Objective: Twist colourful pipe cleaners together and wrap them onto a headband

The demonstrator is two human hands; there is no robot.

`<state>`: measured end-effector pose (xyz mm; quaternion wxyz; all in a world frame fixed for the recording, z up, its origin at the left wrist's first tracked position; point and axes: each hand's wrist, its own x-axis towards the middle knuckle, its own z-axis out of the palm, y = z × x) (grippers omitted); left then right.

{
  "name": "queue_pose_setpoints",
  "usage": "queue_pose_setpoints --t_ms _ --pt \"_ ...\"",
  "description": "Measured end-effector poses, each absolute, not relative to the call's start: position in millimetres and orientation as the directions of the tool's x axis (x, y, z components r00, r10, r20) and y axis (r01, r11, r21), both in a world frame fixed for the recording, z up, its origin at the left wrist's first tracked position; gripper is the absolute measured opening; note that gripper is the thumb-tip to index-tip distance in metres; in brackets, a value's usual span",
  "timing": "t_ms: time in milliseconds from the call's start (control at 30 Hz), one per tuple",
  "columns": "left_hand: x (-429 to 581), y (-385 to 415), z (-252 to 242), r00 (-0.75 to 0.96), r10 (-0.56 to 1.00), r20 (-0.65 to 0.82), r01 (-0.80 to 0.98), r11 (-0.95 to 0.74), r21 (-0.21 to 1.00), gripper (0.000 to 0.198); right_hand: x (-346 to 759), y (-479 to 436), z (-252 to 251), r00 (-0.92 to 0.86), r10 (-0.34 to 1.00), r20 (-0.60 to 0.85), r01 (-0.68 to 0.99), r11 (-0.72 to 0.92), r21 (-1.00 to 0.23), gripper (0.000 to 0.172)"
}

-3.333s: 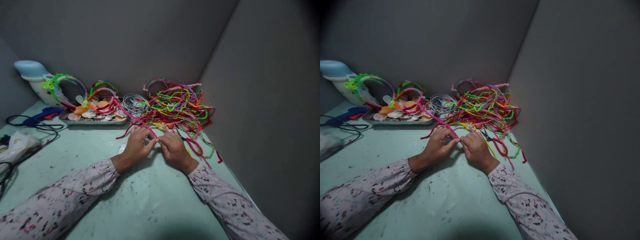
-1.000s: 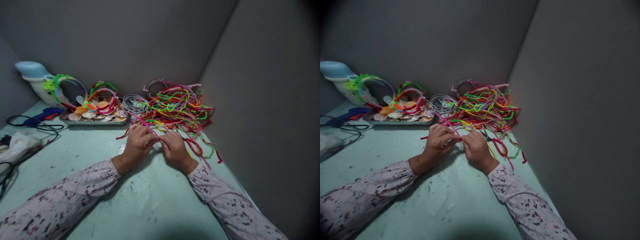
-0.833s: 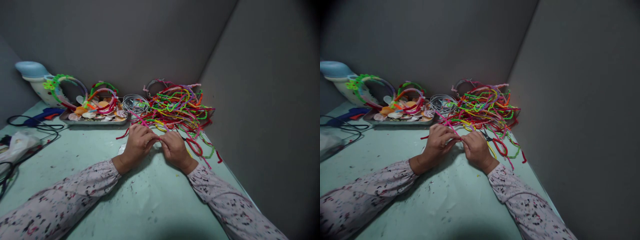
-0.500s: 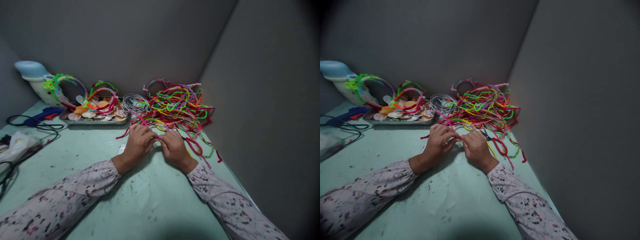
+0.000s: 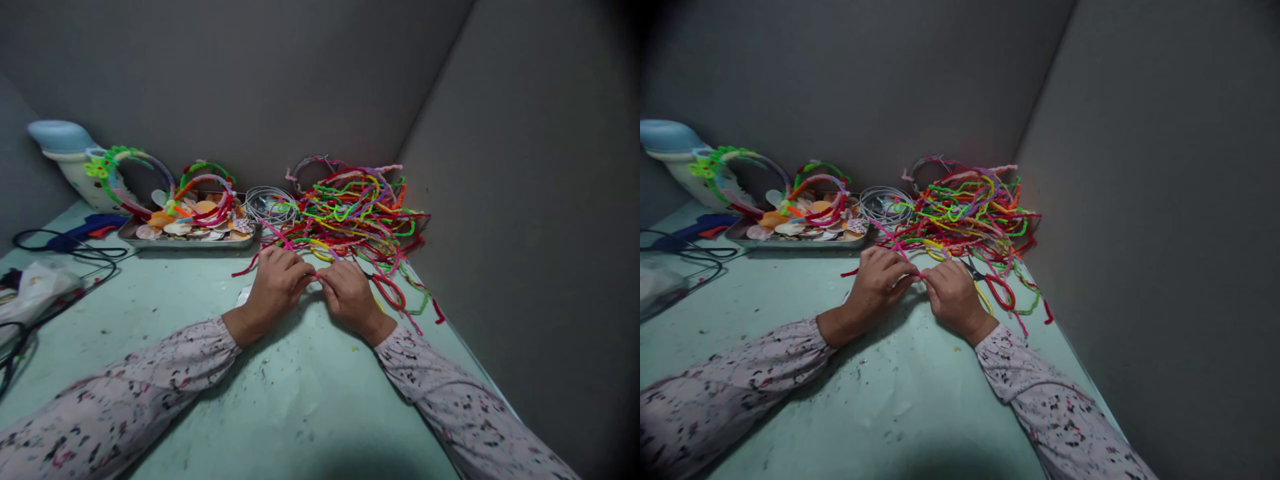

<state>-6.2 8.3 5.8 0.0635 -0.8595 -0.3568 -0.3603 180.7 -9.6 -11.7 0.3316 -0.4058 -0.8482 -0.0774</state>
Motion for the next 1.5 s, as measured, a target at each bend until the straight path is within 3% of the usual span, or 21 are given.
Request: queue_pose_setpoints --t_ms 1500 --pt "-4.8 14.2 4.6 0.566 0.653 0.503 0.684 -0.713 0.156 0.024 181.0 -8.6 -12.2 -0.482 0.665 0.57 0.762 0.64 -0.102 0.016"
